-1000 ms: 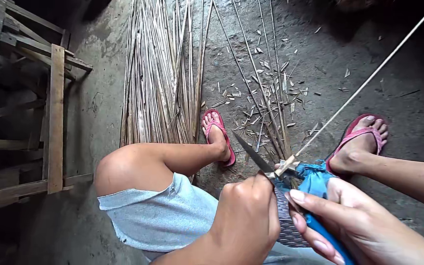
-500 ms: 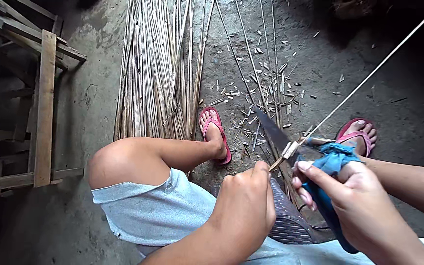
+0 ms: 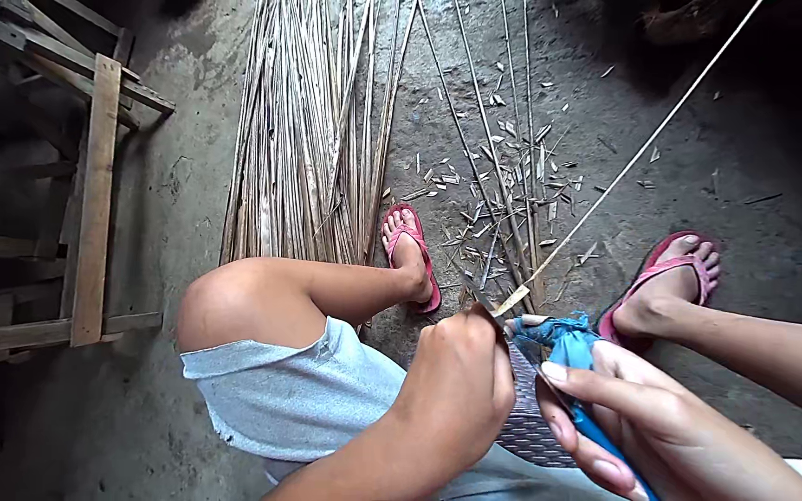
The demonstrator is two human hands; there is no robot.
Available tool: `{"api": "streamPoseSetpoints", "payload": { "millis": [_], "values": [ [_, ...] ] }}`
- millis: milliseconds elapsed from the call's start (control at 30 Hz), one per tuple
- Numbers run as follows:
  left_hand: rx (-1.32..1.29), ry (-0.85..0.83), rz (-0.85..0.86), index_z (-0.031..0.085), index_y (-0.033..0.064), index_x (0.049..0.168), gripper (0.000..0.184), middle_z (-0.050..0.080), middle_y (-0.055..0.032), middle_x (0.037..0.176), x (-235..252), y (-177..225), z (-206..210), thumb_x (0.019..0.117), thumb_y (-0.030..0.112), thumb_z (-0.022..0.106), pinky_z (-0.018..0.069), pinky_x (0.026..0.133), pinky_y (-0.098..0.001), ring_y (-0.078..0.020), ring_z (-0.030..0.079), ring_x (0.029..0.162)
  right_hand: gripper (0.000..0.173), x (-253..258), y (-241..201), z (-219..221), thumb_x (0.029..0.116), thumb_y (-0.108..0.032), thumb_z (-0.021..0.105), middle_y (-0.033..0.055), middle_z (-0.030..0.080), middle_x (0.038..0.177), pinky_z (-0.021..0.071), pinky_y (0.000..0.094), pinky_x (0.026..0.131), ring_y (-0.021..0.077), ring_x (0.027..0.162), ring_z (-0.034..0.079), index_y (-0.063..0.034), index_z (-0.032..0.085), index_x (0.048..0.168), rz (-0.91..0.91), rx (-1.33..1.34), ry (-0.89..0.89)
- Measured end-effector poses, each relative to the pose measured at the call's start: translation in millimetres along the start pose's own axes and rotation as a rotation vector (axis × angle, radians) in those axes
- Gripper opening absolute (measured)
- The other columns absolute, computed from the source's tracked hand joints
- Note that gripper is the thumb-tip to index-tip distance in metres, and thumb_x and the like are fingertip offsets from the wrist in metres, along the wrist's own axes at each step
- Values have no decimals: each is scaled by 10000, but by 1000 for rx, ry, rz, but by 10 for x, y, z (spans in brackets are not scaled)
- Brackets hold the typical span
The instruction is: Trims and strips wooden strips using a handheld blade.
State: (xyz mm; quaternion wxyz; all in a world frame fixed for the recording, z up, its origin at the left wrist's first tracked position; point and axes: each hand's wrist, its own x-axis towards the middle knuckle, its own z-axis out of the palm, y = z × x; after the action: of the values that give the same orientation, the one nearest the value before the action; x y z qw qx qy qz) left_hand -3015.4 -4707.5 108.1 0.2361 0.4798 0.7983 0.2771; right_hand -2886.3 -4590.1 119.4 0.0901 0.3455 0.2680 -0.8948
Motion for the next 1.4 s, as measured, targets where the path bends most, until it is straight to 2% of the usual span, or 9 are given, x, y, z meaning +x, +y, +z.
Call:
{"api": "streamPoseSetpoints", "payload": {
  "millis": [167, 367, 533, 833, 1033, 1167, 1233, 1267, 1400],
  "values": [
    [16, 17, 25, 704, -18, 906, 225, 693, -115, 766, -16, 0, 8, 884, 27, 484, 538, 652, -270, -168, 706, 747, 214, 12, -7, -11, 1032, -6, 318, -12, 673, 643, 445, 103, 401, -4, 430, 566, -101, 505, 990, -1, 21, 19],
    [50, 28, 91, 651, -2, 788, 183, 618, -97, 673, -39, 28, 48, 891, 38, 505, 498, 585, -246, -151, 637, 625, 236, 82, 9, 19, 1018, 9, 366, -10, 645, 601, 446, 120, 379, 6, 403, 546, -90, 535, 886, -78, 1, 135],
    [72, 15, 79, 644, -6, 775, 191, 615, -95, 665, -44, -3, 65, 899, 28, 503, 500, 576, -244, -151, 635, 610, 163, 187, 61, 20, 992, 34, 431, -33, 625, 620, 443, 130, 368, 8, 404, 538, -68, 492, 1103, -169, -101, 253],
    [69, -50, -27, 654, -9, 814, 214, 636, -61, 666, -29, -23, 76, 932, 52, 487, 497, 578, -247, -122, 630, 599, 133, 316, 99, -13, 994, 35, 504, -32, 613, 598, 443, 138, 381, 13, 398, 527, -69, 509, 911, -242, -251, 346],
    [104, -59, -45, 683, -71, 1005, 202, 681, -100, 764, -32, -33, 104, 937, 21, 516, 549, 656, -278, -166, 669, 668, 77, 419, 96, -212, 989, -67, 551, -41, 621, 664, 471, 164, 434, 11, 458, 551, -48, 551, 914, -393, -552, 484],
    [142, -41, -37, 694, -46, 1091, 262, 692, -72, 740, -55, -79, 79, 953, 51, 492, 552, 618, -296, -164, 678, 644, 76, 408, -141, -398, 1071, -39, 454, -36, 583, 652, 448, 138, 419, 4, 440, 513, -17, 520, 1100, -379, -402, 617],
    [148, -97, -77, 694, -21, 1187, 318, 660, -62, 672, -32, -78, 42, 1025, 120, 460, 534, 557, -327, -185, 663, 585, 170, 347, -183, -398, 1074, -15, 410, -27, 595, 649, 447, 131, 397, 10, 428, 522, -35, 488, 1224, -353, -276, 557],
    [143, -158, -123, 678, -22, 1212, 330, 636, -74, 650, -18, -59, 15, 1052, 144, 442, 522, 549, -349, -209, 652, 574, 165, 325, -157, -373, 1067, -10, 396, -25, 607, 642, 448, 135, 394, 15, 426, 529, -47, 488, 1199, -333, -237, 503],
    [110, -265, -234, 627, -70, 1056, 279, 604, -102, 682, 7, 20, -61, 1025, 120, 426, 506, 596, -343, -213, 636, 628, 204, 249, 20, -209, 1052, -43, 331, -34, 602, 635, 452, 131, 391, 6, 423, 534, -74, 471, 1197, -149, -64, 221]
  ]
}}
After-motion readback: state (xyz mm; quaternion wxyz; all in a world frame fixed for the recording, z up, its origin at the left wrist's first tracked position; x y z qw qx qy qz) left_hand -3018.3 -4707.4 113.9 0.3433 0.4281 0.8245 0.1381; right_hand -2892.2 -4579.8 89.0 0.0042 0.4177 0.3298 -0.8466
